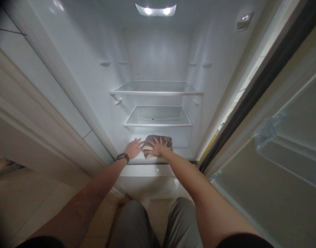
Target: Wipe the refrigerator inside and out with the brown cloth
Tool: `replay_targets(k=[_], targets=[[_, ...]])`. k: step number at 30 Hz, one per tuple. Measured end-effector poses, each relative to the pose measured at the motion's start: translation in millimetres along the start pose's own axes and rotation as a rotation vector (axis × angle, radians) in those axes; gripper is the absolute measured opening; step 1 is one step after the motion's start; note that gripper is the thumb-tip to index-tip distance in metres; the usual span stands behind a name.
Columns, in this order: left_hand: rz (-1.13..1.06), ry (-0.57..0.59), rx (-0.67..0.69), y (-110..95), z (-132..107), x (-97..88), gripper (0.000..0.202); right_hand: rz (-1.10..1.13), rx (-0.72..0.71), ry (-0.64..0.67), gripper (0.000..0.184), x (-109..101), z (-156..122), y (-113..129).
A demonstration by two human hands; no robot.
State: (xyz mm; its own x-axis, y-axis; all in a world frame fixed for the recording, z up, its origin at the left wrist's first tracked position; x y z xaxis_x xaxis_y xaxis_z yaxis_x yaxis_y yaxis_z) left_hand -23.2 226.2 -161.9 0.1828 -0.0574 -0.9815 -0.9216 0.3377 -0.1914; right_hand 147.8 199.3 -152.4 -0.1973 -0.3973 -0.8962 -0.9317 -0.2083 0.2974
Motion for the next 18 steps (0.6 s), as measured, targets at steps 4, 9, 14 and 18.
replay_targets(k=[4, 9, 14, 18], targets=[[-0.001, -0.01, -0.001, 0, 0, -1.3, 0.055, 0.007, 0.026, -0.008, 0.101, -2, 7, -3], [0.009, -0.025, 0.007, 0, 0, -0.3, 0.052, 0.021, 0.095, -0.014, 0.098, -5, 26, -8], [0.028, -0.043, -0.002, -2, -2, -0.6, 0.048, 0.002, 0.124, -0.047, 0.095, -14, 56, -15], [0.039, -0.056, -0.004, -4, -5, -3.0, 0.05, 0.0, 0.108, -0.084, 0.094, -24, 83, -22]])
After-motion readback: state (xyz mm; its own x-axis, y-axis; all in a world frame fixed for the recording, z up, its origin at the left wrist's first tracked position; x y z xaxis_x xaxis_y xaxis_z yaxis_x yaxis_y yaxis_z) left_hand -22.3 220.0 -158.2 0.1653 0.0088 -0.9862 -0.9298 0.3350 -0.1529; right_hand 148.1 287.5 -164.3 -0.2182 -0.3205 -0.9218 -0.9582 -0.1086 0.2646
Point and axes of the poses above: each hand's wrist, its own z-axis towards the middle knuckle, its own x-axis out of the palm, y = z × x, the point moved 7 cm from there along z, towards the middle knuckle, and after that the axes turned 4 degrees about -x, right-handed, at the moved point
